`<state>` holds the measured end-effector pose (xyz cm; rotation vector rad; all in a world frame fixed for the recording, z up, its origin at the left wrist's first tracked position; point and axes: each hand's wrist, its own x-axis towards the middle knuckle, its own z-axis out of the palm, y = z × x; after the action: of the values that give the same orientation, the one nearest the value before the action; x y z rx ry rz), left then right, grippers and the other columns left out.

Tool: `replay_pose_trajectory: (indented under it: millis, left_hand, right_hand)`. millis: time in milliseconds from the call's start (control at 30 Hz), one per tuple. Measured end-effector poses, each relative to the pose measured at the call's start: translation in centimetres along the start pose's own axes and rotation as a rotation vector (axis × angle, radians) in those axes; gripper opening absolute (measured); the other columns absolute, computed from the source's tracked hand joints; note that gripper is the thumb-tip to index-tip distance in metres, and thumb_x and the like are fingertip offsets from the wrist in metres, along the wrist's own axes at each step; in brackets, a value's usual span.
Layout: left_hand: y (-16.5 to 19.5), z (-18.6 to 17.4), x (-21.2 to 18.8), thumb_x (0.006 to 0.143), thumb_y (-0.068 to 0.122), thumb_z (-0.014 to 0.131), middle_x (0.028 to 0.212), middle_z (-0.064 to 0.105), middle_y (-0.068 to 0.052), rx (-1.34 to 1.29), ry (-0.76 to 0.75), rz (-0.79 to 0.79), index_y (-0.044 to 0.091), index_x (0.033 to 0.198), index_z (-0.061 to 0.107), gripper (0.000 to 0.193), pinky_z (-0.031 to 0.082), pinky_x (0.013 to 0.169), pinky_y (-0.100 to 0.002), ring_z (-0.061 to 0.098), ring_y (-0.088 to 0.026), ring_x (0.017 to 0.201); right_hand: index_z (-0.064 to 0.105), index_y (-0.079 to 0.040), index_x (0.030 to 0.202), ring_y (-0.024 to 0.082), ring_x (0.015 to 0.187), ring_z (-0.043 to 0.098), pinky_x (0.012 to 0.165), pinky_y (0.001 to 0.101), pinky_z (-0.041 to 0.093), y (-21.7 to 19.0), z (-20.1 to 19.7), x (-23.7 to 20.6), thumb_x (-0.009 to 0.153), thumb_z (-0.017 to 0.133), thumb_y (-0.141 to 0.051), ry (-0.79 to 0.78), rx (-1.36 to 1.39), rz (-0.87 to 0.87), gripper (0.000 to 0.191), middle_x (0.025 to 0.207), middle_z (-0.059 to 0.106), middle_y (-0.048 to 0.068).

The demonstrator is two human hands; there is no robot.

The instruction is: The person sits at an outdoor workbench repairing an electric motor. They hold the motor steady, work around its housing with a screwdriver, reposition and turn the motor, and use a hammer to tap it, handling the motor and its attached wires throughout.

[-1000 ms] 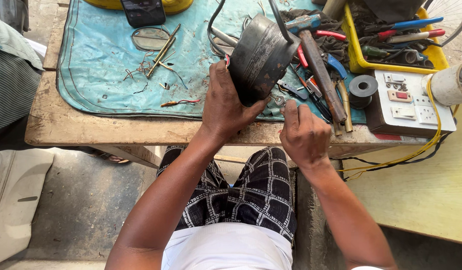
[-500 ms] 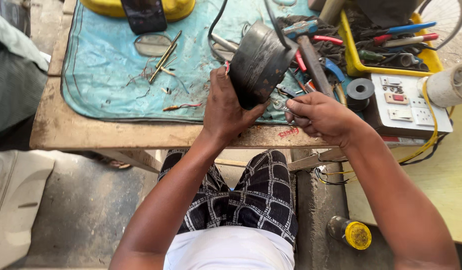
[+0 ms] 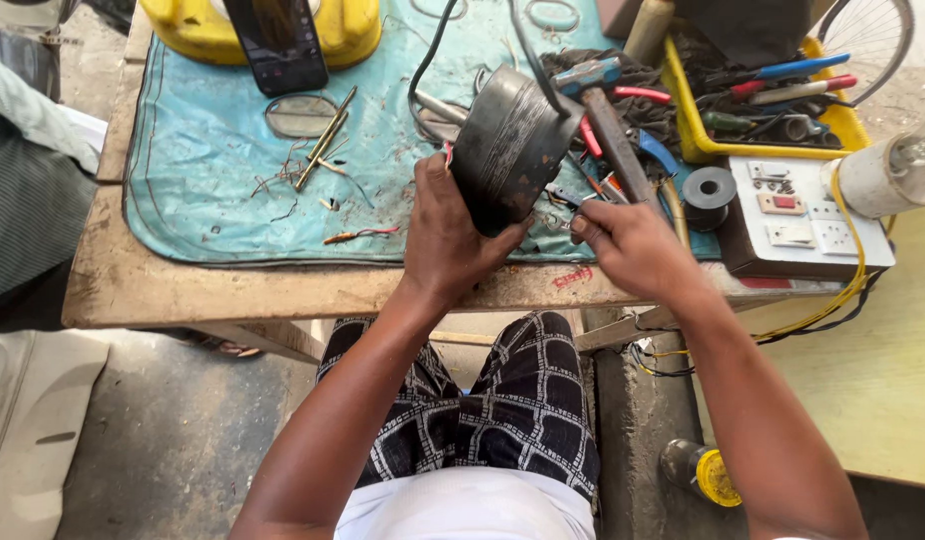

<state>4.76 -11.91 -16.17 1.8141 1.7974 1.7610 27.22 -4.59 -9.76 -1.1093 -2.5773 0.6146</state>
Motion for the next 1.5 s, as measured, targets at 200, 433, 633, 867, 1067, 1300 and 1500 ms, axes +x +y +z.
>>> replay_pose_trajectory:
  millis: [200,433,633,867,1067,1300,1500]
  left_hand:
    - [-0.1,-0.1,-0.1,0.075,0.036,0.093,0.12,0.047,-0.024,-0.016,-0.008,0.006,-0.004,0.139,0.03,0.098,0.052,0.089,-0.05,0.058,-0.044,0.108]
    - [-0.5,0.4,-0.2,0.074,0.037,0.093,0.121,0.046,-0.026,-0.01,-0.003,-0.002,-0.006,0.137,0.029,0.099,0.051,0.088,-0.051,0.057,-0.044,0.107]
    - [-1.5,0.5,-0.1,0.073,0.036,0.091,0.12,0.048,-0.024,0.011,-0.015,-0.01,-0.003,0.134,0.036,0.091,0.05,0.089,-0.051,0.057,-0.044,0.109]
    - [-1.7,0.1,0.4,0.072,0.04,0.09,0.12,0.047,-0.026,0.026,0.036,0.037,-0.007,0.136,0.031,0.099,0.051,0.088,-0.051,0.056,-0.044,0.108]
    - [-2.0,0.1,0.3,0.068,0.04,0.091,0.121,0.047,-0.026,0.012,-0.011,-0.013,-0.007,0.137,0.031,0.103,0.052,0.088,-0.051,0.057,-0.043,0.108]
    - [-2.4,0.3,0.4,0.068,0.039,0.091,0.121,0.046,-0.025,0.02,0.02,0.03,-0.007,0.138,0.03,0.103,0.052,0.09,-0.051,0.057,-0.044,0.108]
    - [-2.0,-0.1,0.6,0.068,0.038,0.09,0.121,0.046,-0.025,0.016,0.0,0.023,-0.006,0.139,0.031,0.103,0.052,0.09,-0.05,0.057,-0.043,0.109]
  right_hand:
    - [0.067,-0.003,0.107,0.032,0.083,0.067,0.071,0.0412,0.051,-1.6,0.7,-2.1,0.097,0.072,-0.01,0.328,-0.132,-0.271,0.014,0.093,0.068,0.014]
    - [0.065,-0.001,0.111,0.033,0.077,0.069,0.064,0.0392,0.054,-2.8,3.9,-1.5,0.085,0.08,-0.008,0.572,-0.049,-0.317,0.031,0.096,0.067,0.015]
    - [0.065,-0.003,0.108,0.037,0.077,0.068,0.065,0.0449,0.052,-3.2,5.8,-0.1,0.077,0.063,0.008,0.626,-0.243,-0.366,0.033,0.096,0.068,0.014]
    - [0.061,0.001,0.093,0.03,0.064,0.059,0.059,0.0416,0.043,-0.9,9.3,2.4,0.107,0.065,-0.009,0.637,0.049,-0.099,0.017,0.075,0.061,0.014]
    - [0.059,0.0,0.078,0.011,0.058,0.043,0.051,0.0356,0.032,0.0,8.9,2.2,0.114,0.059,-0.034,0.433,0.525,0.185,0.049,0.063,0.048,0.001]
    - [0.062,-0.001,0.085,0.005,0.053,0.046,0.053,0.0245,0.034,-1.2,9.5,2.7,0.111,0.057,-0.038,0.551,0.434,0.122,0.045,0.064,0.053,-0.003]
    - [0.06,-0.006,0.092,0.003,0.054,0.041,0.046,0.0238,0.03,-1.6,8.8,2.4,0.106,0.059,-0.035,0.503,0.663,0.084,0.031,0.07,0.053,-0.004]
